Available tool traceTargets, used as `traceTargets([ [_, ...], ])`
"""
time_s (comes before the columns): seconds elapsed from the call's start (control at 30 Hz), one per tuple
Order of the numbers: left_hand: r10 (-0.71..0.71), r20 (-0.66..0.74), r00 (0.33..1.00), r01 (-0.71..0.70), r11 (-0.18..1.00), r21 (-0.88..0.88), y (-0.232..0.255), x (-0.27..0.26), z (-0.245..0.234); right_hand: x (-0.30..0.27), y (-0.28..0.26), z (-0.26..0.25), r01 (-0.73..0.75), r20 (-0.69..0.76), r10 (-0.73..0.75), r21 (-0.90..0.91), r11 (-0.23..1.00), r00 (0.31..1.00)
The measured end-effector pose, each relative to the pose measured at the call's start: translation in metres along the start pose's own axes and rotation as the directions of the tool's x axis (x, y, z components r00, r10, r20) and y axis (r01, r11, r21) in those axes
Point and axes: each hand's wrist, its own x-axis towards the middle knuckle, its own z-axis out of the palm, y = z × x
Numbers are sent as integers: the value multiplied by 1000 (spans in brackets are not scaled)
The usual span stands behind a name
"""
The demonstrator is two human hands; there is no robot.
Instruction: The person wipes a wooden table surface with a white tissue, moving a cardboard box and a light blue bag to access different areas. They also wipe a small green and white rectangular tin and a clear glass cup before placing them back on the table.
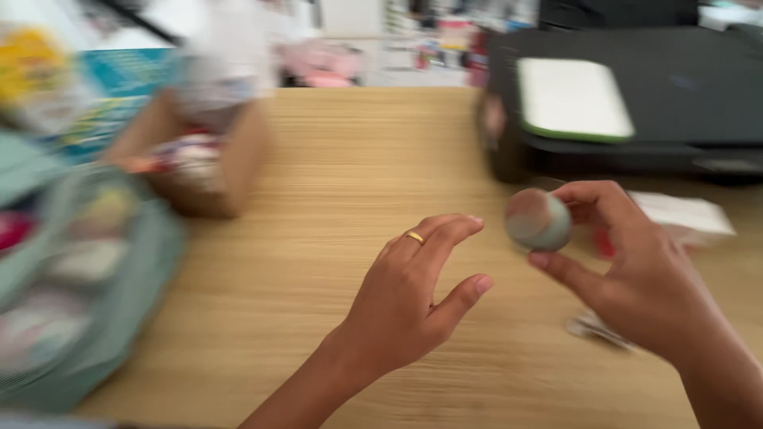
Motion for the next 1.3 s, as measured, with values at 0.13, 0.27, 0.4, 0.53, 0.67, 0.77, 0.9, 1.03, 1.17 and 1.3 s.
traceTargets([
  [0.13, -34, -177, 984, 57, 990, 128, -10, -32, -73, 29, -72, 53, 61, 213, -61, 6, 998, 975],
  [0.27, -60, -370, 927, 179, 938, 296, -22, -72, -144, 61, -130, 107, 245, 328, -313, 232, 941, 891],
  [0.4, -68, -586, 808, 426, 755, 499, -31, -119, -210, 98, -178, 164, 245, 431, -434, 426, 871, 791],
  [0.53, -227, -663, 714, 668, 505, 546, -36, -154, -260, 131, -230, 227, 138, 477, -537, 645, 752, 696],
  [0.67, -558, -568, 606, 788, 517, 333, -43, -178, -278, 142, -278, 271, 198, 421, -614, 695, 692, 668],
  [0.77, -296, -520, 801, 545, 720, 430, -49, -190, -276, 145, -303, 289, 352, 383, -674, 633, 690, 632],
  [0.9, -219, -570, 792, 475, 807, 350, -58, -201, -285, 148, -322, 303, 599, 403, -786, 509, 618, 468],
  [1.03, -113, -646, 755, 612, 475, 632, -76, -200, -310, 141, -340, 309, 712, 739, -545, 128, 690, 396],
  [1.17, -161, -635, 755, 645, 355, 677, -87, -193, -325, 142, -351, 301, 613, 735, -515, 172, 771, 441],
  [1.3, -289, -675, 679, 733, 236, 638, -92, -183, -322, 151, -346, 307, 577, 656, -536, 182, 796, 532],
])
